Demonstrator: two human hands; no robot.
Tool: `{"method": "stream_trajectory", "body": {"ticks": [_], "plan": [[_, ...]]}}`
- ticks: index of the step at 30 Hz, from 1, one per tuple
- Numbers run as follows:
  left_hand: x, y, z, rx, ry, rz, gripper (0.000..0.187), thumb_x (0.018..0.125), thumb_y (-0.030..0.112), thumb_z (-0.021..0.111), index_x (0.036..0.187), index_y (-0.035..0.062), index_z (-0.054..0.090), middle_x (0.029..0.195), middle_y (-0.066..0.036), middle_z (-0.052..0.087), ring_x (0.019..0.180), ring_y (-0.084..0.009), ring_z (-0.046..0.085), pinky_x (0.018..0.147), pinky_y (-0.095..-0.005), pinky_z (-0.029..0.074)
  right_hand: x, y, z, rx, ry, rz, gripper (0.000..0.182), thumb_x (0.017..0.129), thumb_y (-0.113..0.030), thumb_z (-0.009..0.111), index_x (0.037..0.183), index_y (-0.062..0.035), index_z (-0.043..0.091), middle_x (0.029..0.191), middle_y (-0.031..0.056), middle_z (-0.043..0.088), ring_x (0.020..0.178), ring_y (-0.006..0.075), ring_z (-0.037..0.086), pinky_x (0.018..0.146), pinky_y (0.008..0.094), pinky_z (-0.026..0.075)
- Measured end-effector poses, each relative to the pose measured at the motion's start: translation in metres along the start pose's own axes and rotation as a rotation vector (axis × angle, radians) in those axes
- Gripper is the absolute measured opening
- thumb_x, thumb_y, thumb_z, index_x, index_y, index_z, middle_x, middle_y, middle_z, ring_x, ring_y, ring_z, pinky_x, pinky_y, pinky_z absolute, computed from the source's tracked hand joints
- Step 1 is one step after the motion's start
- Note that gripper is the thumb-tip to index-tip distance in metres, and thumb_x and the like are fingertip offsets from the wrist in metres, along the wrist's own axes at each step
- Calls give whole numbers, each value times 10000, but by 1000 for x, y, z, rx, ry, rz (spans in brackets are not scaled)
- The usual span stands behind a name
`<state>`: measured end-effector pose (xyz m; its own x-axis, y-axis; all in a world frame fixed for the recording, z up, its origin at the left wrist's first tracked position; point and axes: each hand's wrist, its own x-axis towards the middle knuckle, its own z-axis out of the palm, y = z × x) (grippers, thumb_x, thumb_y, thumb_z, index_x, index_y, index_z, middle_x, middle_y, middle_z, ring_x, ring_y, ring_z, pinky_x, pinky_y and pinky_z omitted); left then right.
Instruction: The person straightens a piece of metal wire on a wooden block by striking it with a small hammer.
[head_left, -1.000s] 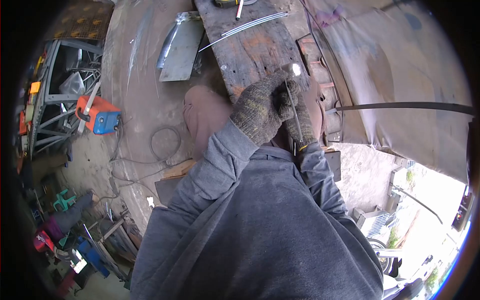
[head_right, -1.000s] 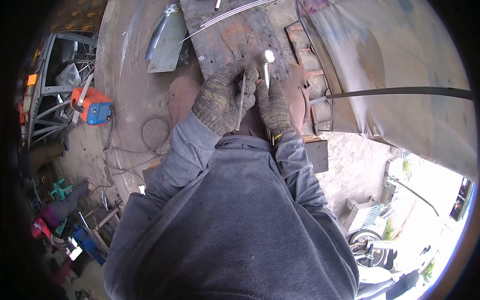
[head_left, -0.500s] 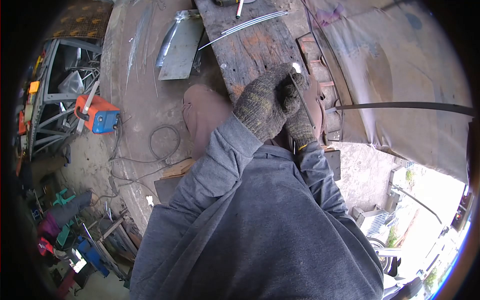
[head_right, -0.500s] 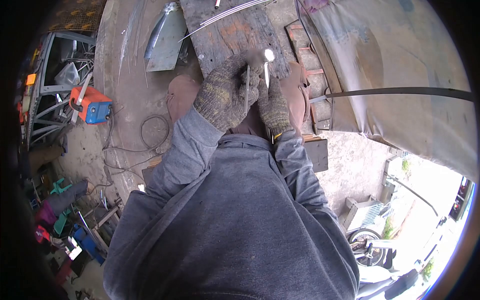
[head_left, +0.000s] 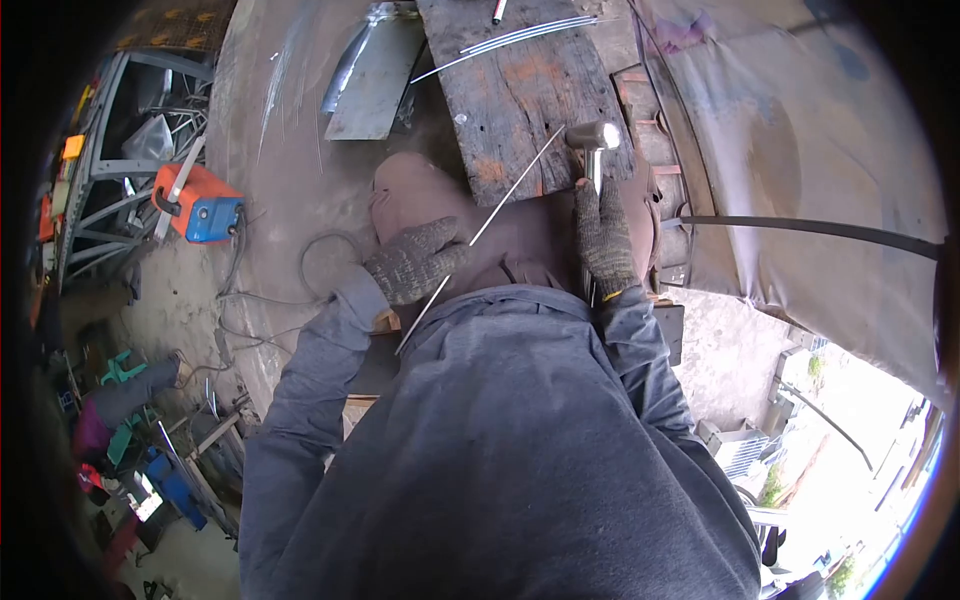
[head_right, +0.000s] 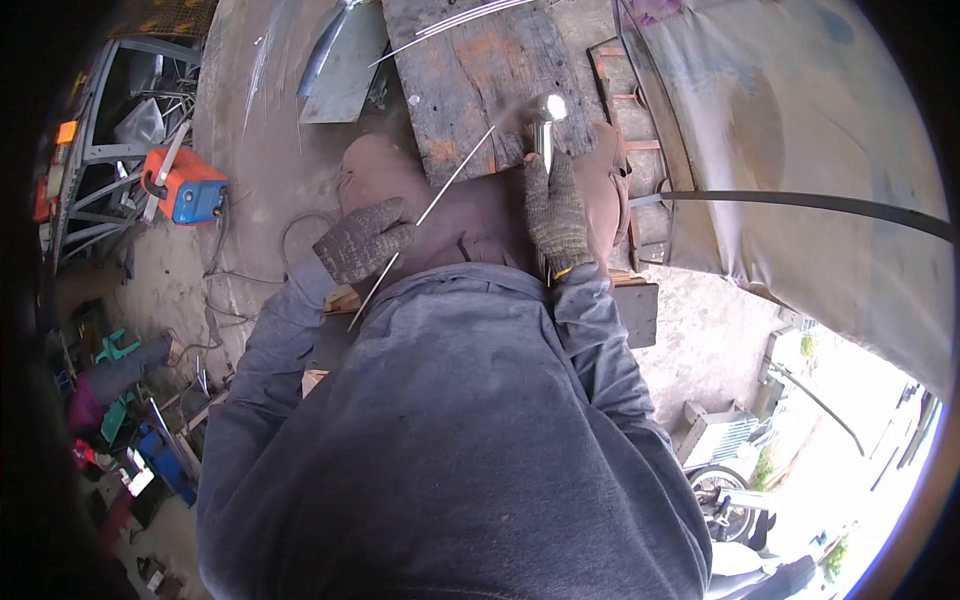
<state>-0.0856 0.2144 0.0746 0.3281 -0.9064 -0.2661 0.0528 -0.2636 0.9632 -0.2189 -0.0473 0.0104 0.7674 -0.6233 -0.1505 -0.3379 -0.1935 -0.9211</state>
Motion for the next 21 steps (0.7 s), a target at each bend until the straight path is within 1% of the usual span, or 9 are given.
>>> {"method": "stream_trajectory", "body": {"ticks": [2,5,8,10,12,14,16,20,21], "plan": [[-18,-2,-6,725,-14,-255,291,937,261,583,1166,82,604,1105,-124,678,967,-344,669,835,-429,525,0,2,1,11,-2,3,229,1009,-105,540,1217,-10,560,1027,94,640,933,168,602,810,275,477],[-40,-12,3,829,114,-263,309,930,300,586,1172,110,610,1127,-164,657,982,-367,652,838,-440,523,-2,-3,0,59,-8,19,236,1013,-101,533,1225,-1,557,1025,92,649,930,166,607,807,268,480],[-47,-17,17,903,191,-276,306,919,312,596,1144,107,630,1107,-154,671,973,-355,661,832,-448,523,-3,-11,-4,-71,8,-56,250,1012,-110,539,1237,-1,554,1028,92,661,946,167,617,810,271,485],[-47,-20,23,885,215,-319,299,917,310,598,1138,114,640,1095,-151,677,966,-348,665,829,-444,525,-1,-9,-3,-24,-25,56,266,1006,-120,555,1244,-2,554,1026,94,671,967,168,626,805,274,490],[-51,-25,29,867,245,-365,292,914,308,600,1131,120,650,1083,-148,682,960,-342,668,826,-440,527,-4,-16,-3,-9,-37,45,275,1001,-114,560,1251,1,548,1045,97,669,981,169,628,810,271,495],[-53,-34,34,924,397,-216,280,917,307,595,1122,129,661,1043,-142,692,920,-335,674,806,-440,531,-5,-15,-2,8,-45,32,284,997,-108,565,1257,3,542,1063,101,667,996,170,631,816,267,501],[-52,-39,36,941,423,-222,277,914,308,600,1116,129,663,1022,-144,694,901,-337,675,790,-444,531,-5,1,0,150,-71,17,301,988,-79,566,1271,12,524,1100,108,658,1019,170,632,841,255,509],[-50,-41,33,948,435,-175,277,906,313,614,1108,131,664,973,-139,700,851,-340,677,759,-453,530,-13,-4,-4,80,-130,-83,313,996,-57,535,1299,16,504,1136,114,648,1046,175,631,864,243,513],[-49,-40,33,947,435,-174,277,906,313,614,1108,131,664,973,-139,700,851,-340,677,759,-453,530,-15,-12,-4,111,-103,0,226,1002,-137,557,1181,0,562,947,54,626,862,115,584,725,240,473]]}}
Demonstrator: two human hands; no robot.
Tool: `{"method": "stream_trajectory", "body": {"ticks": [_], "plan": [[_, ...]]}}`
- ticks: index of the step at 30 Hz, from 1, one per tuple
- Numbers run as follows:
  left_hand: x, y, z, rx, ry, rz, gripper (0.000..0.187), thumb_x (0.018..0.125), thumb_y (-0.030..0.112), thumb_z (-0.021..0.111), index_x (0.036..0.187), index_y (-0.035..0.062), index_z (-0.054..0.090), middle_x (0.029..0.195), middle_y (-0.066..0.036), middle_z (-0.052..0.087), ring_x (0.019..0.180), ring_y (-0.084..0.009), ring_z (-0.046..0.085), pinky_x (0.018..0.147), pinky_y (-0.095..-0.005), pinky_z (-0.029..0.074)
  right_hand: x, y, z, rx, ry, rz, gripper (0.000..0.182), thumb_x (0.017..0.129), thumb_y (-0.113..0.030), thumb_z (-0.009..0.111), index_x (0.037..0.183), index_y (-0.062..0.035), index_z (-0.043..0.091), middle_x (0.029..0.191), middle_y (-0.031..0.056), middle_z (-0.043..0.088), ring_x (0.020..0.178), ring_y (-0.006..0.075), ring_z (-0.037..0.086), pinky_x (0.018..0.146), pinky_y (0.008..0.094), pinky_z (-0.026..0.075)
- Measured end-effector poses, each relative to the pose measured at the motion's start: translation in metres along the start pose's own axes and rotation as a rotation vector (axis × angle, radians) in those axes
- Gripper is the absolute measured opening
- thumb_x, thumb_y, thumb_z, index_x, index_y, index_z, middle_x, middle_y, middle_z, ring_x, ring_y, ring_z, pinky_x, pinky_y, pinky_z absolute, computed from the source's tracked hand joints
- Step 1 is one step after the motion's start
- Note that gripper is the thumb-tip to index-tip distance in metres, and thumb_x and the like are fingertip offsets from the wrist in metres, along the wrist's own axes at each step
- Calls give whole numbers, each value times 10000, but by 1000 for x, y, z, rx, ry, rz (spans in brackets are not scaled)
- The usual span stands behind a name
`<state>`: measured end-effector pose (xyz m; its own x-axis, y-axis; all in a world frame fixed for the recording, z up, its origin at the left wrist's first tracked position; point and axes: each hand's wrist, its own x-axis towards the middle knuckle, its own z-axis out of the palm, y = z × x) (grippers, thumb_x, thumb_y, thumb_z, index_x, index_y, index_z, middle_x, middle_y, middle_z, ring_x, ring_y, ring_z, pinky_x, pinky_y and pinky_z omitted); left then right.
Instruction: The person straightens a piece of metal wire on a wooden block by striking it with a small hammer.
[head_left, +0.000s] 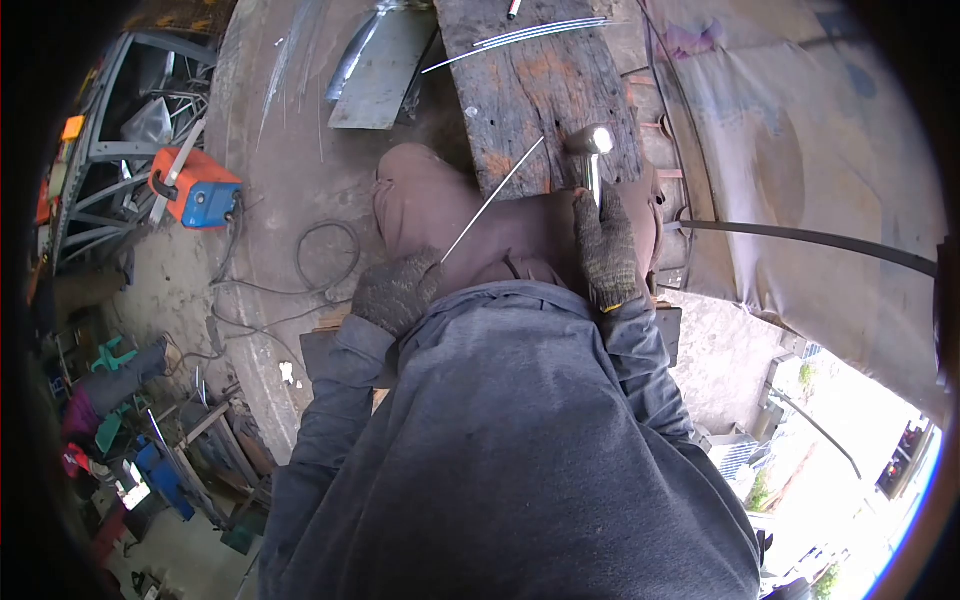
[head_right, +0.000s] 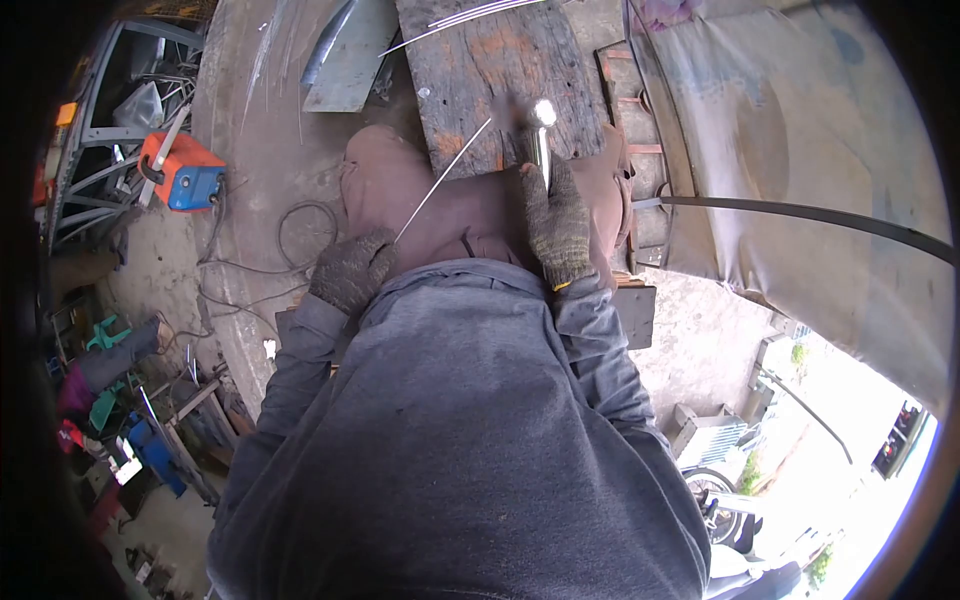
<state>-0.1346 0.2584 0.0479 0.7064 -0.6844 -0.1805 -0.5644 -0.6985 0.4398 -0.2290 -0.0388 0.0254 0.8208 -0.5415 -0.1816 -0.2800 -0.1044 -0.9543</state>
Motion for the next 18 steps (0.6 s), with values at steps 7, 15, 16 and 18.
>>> {"method": "stream_trajectory", "body": {"ticks": [7,15,16,18], "plan": [[1,5,-2,-13,-5,-20,273,906,317,610,1096,132,675,979,-141,702,862,-337,681,770,-448,532,-10,-61,-3,-165,-15,-80,448,1013,-328,542,1350,-37,487,1002,220,672,995,276,668,811,355,511],[-1,5,0,-35,-28,-57,326,925,347,580,1148,127,674,1040,-138,703,908,-337,680,820,-444,525,-5,-54,14,-283,-47,-216,378,1008,-277,558,1302,-44,512,931,183,691,849,262,695,707,348,525],[-1,4,3,-34,-9,-33,328,926,346,579,1149,126,674,1041,-134,704,913,-334,680,823,-445,525,-4,-54,14,-290,-65,-203,363,1008,-260,558,1294,-41,518,943,176,691,854,257,693,711,344,525],[-1,1,6,-32,16,-13,329,926,346,577,1149,124,673,1043,-130,705,918,-331,680,826,-446,525,-1,-60,9,-313,-94,-99,337,1005,-218,561,1286,-33,533,983,150,695,863,231,686,720,325,525]]}}
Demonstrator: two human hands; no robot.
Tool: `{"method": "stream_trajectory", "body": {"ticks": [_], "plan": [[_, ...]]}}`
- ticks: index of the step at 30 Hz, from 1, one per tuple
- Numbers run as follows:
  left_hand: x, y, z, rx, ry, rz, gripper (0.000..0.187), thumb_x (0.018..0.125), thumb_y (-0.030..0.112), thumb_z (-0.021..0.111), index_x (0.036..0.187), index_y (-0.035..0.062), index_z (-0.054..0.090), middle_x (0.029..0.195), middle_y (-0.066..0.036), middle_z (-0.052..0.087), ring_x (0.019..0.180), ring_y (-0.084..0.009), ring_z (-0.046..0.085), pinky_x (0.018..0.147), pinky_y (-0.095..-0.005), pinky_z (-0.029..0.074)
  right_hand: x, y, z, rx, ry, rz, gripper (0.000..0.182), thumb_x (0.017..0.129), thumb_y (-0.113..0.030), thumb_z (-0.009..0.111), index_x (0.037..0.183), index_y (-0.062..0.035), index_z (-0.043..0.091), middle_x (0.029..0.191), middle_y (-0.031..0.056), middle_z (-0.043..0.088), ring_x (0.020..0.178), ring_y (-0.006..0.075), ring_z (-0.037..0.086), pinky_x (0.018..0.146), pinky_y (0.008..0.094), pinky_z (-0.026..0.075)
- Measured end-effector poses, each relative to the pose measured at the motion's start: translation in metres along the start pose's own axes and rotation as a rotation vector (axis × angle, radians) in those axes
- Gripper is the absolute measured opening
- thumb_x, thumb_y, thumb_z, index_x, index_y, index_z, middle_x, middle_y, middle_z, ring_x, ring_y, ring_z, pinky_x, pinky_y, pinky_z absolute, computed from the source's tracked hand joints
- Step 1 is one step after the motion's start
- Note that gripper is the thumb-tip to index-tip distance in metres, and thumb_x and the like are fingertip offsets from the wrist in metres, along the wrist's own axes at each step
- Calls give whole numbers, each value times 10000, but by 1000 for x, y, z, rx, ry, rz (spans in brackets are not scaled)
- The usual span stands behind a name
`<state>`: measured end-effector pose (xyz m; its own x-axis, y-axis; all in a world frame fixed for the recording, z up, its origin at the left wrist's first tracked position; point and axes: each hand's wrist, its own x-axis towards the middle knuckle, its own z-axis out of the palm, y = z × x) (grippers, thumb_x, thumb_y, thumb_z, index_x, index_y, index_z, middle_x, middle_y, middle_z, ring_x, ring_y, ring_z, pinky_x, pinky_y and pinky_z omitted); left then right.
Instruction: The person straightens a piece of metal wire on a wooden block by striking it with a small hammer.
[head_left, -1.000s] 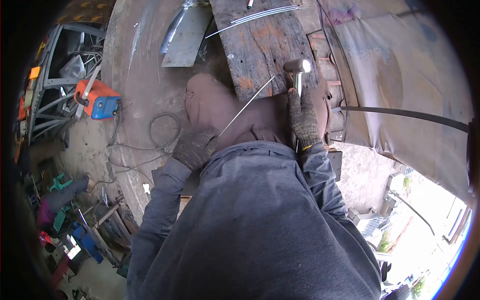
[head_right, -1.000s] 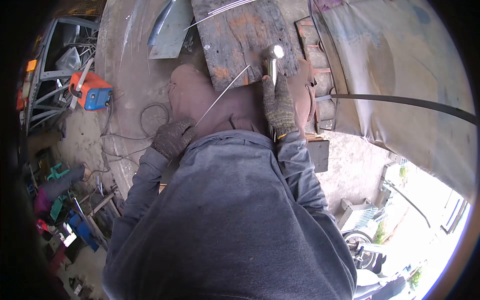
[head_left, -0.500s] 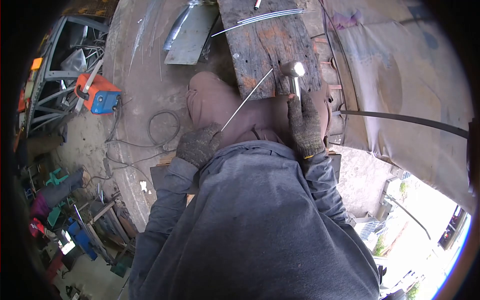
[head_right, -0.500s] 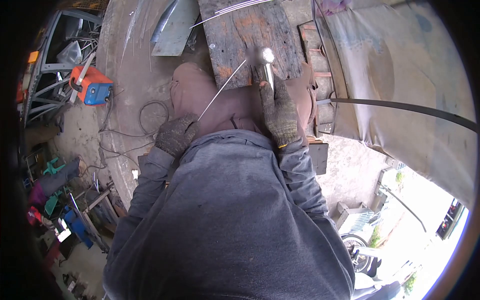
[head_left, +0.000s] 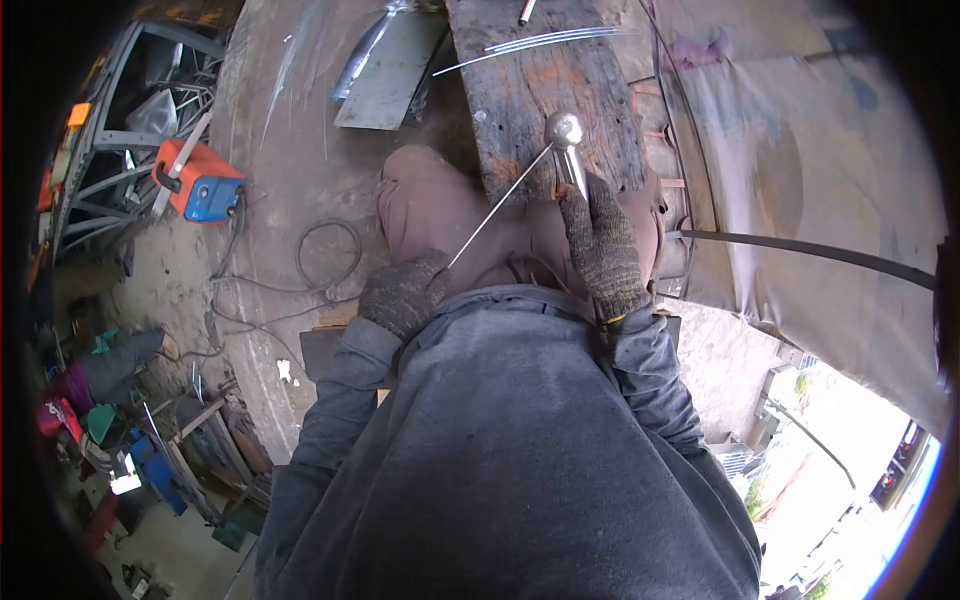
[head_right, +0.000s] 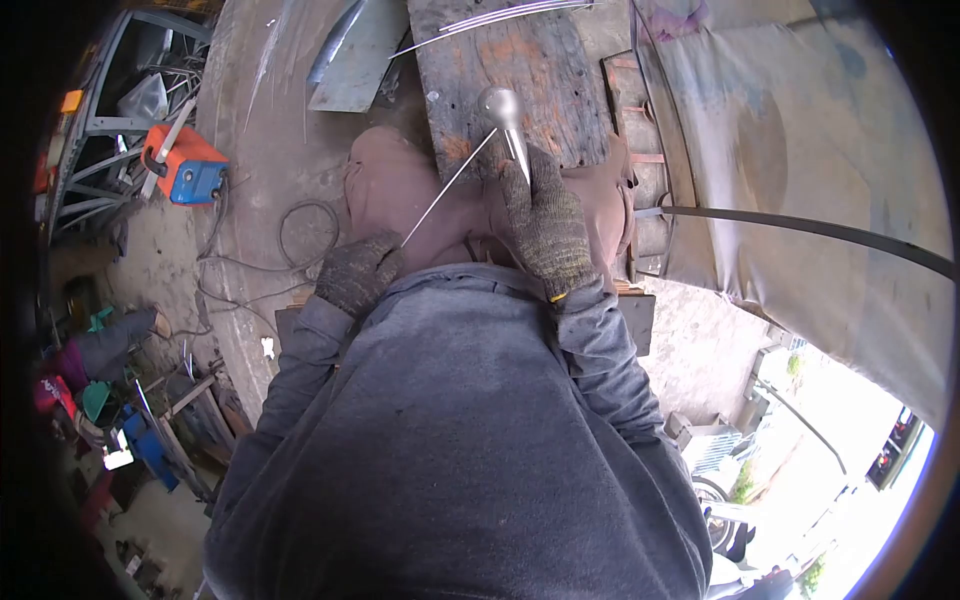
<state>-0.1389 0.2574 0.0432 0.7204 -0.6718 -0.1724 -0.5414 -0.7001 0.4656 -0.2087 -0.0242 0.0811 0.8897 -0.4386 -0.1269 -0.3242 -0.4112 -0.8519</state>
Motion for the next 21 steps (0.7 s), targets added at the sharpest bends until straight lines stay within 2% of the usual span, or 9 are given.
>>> {"method": "stream_trajectory", "body": {"ticks": [4,7,9,12,15,17,19,20,21], "plan": [[1,5,-4,-11,-21,-9,299,895,297,632,1110,94,675,1041,-149,701,919,-322,686,812,-418,540,-1,5,-5,83,-31,8,339,995,-205,577,1286,-35,541,1004,129,695,861,205,680,716,311,522],[-1,5,-3,4,-8,-10,293,888,297,641,1095,92,673,1015,-152,702,902,-324,686,799,-418,540,4,27,5,93,-1,-138,339,985,-201,593,1276,-32,552,964,112,704,832,189,680,701,303,520],[-1,6,-3,-1,22,7,288,883,298,647,1087,96,673,1004,-151,702,896,-324,686,794,-418,540,9,32,1,36,-102,-13,336,987,-216,596,1265,-30,563,899,112,707,792,195,680,682,308,520],[-3,10,-4,-41,37,-32,278,875,301,659,1073,107,676,1000,-145,701,894,-324,685,793,-419,539,1,-10,-8,72,-45,127,326,992,-234,589,1245,-29,572,848,119,704,760,215,680,666,319,521],[-7,11,-3,-92,54,-67,274,875,307,660,1068,114,682,1026,-133,700,914,-316,684,809,-412,536,-5,-25,-12,53,-3,103,325,998,-248,579,1243,-34,567,847,136,700,755,234,682,666,325,523],[-6,9,-1,-129,44,-61,272,875,307,658,1063,111,684,1044,-127,697,931,-312,679,817,-407,533,-6,-22,-9,22,-25,180,335,1000,-267,578,1241,-36,559,895,144,704,787,223,683,684,324,525],[-6,8,2,-128,39,-67,274,875,310,656,1062,111,683,1048,-125,696,935,-312,678,820,-407,532,-10,0,6,68,128,-216,236,1003,-183,576,1162,-15,620,814,62,614,708,78,551,595,266,465],[-6,8,3,-127,36,-73,276,876,314,654,1061,111,683,1052,-123,695,940,-311,676,824,-407,530,-10,7,7,69,128,-215,236,1003,-183,576,1162,-15,620,814,62,614,708,78,551,595,266,465],[-6,8,3,-126,35,-74,276,876,314,654,1061,111,683,1052,-123,695,940,-311,676,824,-407,530,-9,13,6,81,30,-135,303,1004,-212,577,1239,-20,574,889,83,652,786,122,606,653,276,493]]}}
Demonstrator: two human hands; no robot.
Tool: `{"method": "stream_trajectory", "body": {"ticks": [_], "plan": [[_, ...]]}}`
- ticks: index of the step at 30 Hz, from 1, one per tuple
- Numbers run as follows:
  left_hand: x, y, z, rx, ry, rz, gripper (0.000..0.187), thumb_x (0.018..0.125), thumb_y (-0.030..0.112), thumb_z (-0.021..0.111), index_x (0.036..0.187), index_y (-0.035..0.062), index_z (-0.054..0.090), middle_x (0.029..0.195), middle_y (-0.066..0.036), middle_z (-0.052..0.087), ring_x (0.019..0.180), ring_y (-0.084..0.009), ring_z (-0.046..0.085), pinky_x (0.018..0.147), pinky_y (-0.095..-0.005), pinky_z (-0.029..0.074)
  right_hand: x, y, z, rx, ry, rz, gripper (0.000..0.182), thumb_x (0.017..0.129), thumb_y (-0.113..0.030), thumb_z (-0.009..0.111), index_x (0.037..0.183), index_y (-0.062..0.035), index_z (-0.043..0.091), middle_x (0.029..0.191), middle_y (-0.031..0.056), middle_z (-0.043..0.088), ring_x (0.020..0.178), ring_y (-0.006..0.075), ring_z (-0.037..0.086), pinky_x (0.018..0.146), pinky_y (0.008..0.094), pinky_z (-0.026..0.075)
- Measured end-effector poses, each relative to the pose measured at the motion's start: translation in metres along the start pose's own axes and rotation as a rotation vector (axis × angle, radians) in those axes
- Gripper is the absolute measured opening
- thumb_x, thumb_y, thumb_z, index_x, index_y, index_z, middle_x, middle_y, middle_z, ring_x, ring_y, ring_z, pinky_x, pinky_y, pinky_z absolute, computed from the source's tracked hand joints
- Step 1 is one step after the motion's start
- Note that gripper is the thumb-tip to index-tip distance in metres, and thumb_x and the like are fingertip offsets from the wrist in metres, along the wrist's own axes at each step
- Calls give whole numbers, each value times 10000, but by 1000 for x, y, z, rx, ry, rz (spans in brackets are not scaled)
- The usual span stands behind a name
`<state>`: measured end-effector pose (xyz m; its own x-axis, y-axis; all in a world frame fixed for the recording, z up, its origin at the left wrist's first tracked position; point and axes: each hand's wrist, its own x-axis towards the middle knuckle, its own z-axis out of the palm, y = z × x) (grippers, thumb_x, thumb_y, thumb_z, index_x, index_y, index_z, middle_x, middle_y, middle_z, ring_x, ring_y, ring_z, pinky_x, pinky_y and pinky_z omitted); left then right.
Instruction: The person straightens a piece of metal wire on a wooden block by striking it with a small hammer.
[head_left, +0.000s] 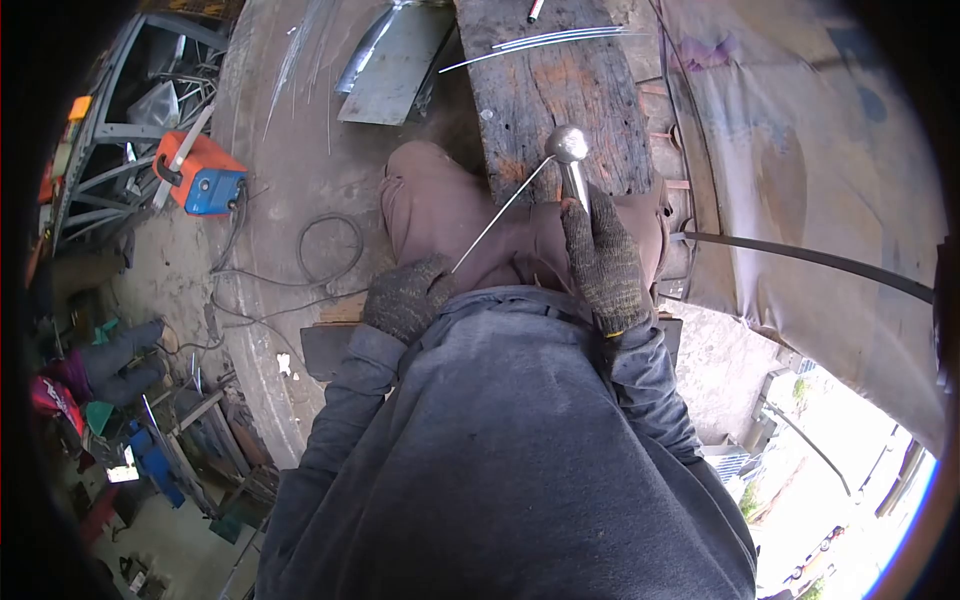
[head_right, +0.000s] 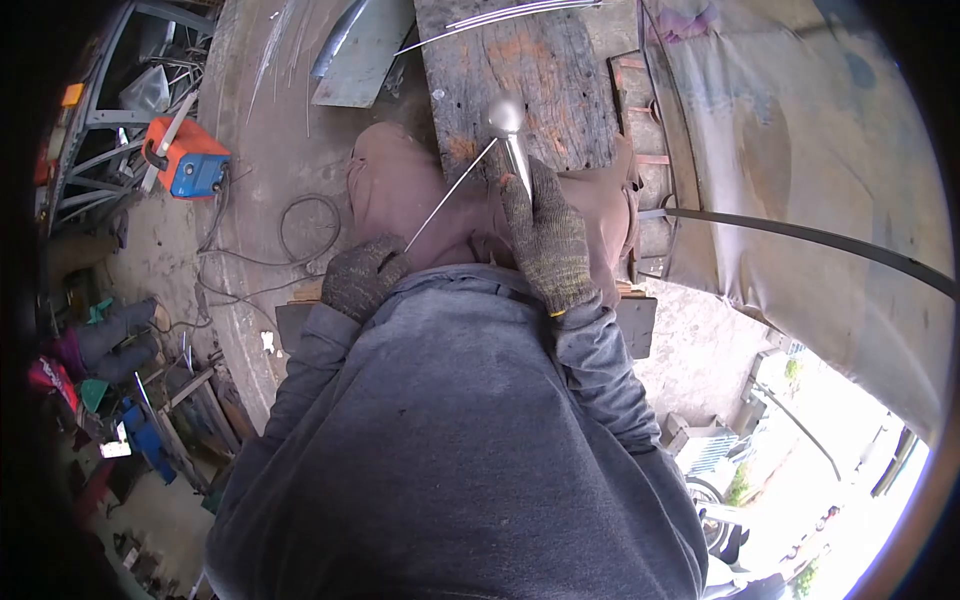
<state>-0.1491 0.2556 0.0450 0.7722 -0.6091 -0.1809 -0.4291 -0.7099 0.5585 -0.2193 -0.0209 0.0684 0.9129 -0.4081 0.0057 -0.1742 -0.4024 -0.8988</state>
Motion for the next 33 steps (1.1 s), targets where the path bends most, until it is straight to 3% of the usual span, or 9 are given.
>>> {"method": "stream_trajectory", "body": {"ticks": [4,17,19,20,22,23,27,30,33], "plan": [[5,6,-3,4,-25,-16,281,875,316,654,1060,107,683,1040,-123,697,927,-316,676,817,-413,529,2,-16,-5,48,-68,167,380,1010,-213,567,1323,-3,526,962,83,683,862,140,648,717,257,514],[2,10,-4,-3,-77,-74,303,872,329,661,1078,109,683,1064,-120,695,956,-314,673,847,-409,526,5,1,-2,-11,-75,199,388,1011,-228,551,1337,-23,504,982,130,697,912,200,679,769,302,526],[1,7,-2,-6,-59,-68,302,873,330,660,1082,113,682,1066,-117,695,960,-311,672,848,-408,526,2,22,17,349,224,74,245,1001,-214,583,1167,-35,595,761,19,598,641,82,551,580,238,455],[2,7,-1,-10,-43,-60,302,875,331,658,1085,117,681,1069,-115,695,964,-309,672,850,-407,526,3,30,15,349,226,71,245,1001,-214,583,1167,-35,595,761,19,598,641,82,551,580,238,455],[3,8,-4,-4,-62,-69,300,875,329,658,1088,120,680,1067,-114,695,963,-307,673,847,-405,526,9,47,1,-161,110,223,233,1004,-250,579,1140,-64,603,668,-21,534,544,62,496,469,240,392],[2,9,-5,2,-84,-82,298,875,328,658,1091,122,679,1066,-114,695,963,-304,673,844,-403,527,12,53,-1,-93,107,273,232,1006,-285,571,1113,-82,610,634,-34,520,508,57,474,414,252,355],[2,8,-4,-11,-84,-69,291,873,321,661,1082,119,678,1054,-116,695,956,-304,675,836,-401,528,9,63,-3,121,125,199,246,1015,-304,553,1109,-86,618,635,-44,516,502,49,465,389,263,337],[3,6,-2,-32,-36,-23,280,871,313,662,1066,112,676,1039,-121,693,946,-309,673,827,-405,527,12,16,-8,34,61,302,244,1019,-273,550,1136,-71,621,685,-40,553,537,41,485,433,241,366],[-2,3,1,-49,-7,-5,275,871,308,659,1059,108,674,1029,-127,691,940,-316,671,819,-412,526,3,8,-2,139,65,185,248,1015,-231,559,1171,-45,613,759,-15,596,621,49,538,522,226,422]]}}
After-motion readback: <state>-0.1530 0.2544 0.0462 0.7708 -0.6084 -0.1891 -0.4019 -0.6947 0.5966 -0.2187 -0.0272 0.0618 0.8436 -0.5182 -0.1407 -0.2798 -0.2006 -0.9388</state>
